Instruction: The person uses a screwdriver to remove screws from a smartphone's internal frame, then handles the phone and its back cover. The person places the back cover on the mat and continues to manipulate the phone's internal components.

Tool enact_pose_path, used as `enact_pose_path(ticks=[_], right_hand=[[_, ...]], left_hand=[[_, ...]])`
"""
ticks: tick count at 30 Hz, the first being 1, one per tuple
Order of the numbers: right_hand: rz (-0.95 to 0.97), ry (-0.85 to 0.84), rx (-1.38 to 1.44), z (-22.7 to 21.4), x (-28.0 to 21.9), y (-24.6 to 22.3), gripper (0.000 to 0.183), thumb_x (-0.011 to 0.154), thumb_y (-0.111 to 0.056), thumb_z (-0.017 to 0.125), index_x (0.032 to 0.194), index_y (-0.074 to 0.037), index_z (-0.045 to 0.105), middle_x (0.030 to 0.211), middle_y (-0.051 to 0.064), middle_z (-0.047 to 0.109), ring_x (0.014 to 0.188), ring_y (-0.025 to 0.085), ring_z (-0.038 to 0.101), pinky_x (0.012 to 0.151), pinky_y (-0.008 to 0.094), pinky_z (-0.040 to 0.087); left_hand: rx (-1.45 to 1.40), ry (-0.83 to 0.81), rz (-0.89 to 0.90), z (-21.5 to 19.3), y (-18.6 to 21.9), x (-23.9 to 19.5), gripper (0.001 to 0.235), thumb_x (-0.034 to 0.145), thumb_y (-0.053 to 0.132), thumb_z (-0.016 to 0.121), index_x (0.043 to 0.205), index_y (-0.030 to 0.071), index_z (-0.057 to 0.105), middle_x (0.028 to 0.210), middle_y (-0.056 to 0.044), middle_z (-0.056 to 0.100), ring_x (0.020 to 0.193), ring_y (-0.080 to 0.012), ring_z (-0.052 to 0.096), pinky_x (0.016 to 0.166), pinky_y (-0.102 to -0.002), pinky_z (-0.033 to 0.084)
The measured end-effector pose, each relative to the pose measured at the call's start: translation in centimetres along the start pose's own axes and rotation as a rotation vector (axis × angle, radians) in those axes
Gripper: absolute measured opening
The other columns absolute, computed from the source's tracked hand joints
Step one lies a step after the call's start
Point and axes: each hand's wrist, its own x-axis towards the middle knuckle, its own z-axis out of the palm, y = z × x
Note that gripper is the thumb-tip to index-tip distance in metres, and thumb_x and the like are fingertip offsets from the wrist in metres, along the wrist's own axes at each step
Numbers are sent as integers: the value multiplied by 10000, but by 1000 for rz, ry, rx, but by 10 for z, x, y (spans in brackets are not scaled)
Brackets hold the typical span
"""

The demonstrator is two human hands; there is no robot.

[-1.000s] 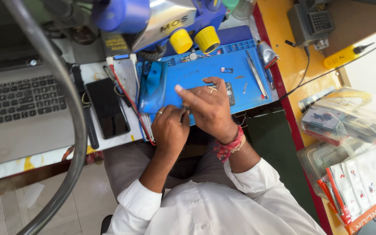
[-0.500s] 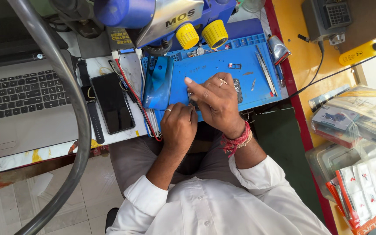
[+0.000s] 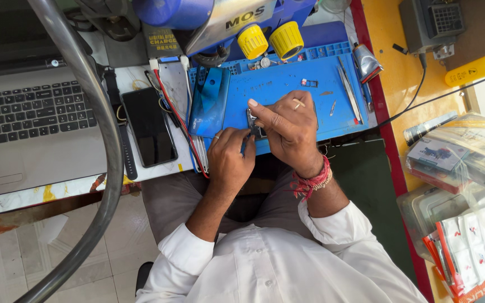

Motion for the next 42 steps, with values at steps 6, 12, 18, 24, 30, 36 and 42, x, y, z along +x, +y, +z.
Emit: enact_pose_path(ticks=[6,12,18,24,30,36,42], right_hand=[[26,-26,-13,-4,3,-1,519,930,-54,791,1414,-77,605,1049,-21,756,892,189,639,884,392,416],[-9,6,-48,-4,5,-2,502,868,-46,821,1336,-115,655,957,-12,746,834,196,604,864,402,401],[-10,-3,-31,-2,6,-7,492,904,-29,807,1361,-133,657,929,-22,723,844,189,625,893,392,437],[6,-15,-40,-4,5,-5,485,912,-49,801,1364,-123,643,926,-10,715,847,199,640,872,399,436],[14,10,-55,-3,1,-8,468,910,-92,827,1341,-137,650,903,-22,717,834,182,656,834,389,422],[26,-18,33,-3,2,-9,510,956,-9,750,1431,-104,592,1054,2,734,921,178,664,949,391,456],[24,-33,-36,-3,1,-10,581,882,-69,823,1417,-100,598,1012,-11,744,880,196,638,918,412,430]], left_hand=[[15,-18,6,-1,6,2,136,863,90,791,949,56,690,925,-70,682,870,-285,668,771,-420,522],[169,-62,81,1,9,2,107,894,64,747,947,31,660,902,-88,637,823,-308,611,717,-427,498],[357,-55,225,4,12,5,152,903,18,633,1046,-27,657,891,-110,597,799,-283,586,679,-398,494],[413,-71,141,9,16,6,69,935,42,635,895,12,588,846,-148,556,783,-320,571,656,-442,482],[37,135,89,-5,10,2,174,876,-28,694,973,-25,551,989,-186,592,928,-364,610,788,-479,514],[-186,130,127,-42,12,-39,234,856,-63,767,882,44,560,938,-95,706,837,-272,708,756,-371,563],[-210,97,-59,-49,12,-66,164,865,-21,795,925,17,647,855,-87,696,683,-221,652,657,-343,525]])
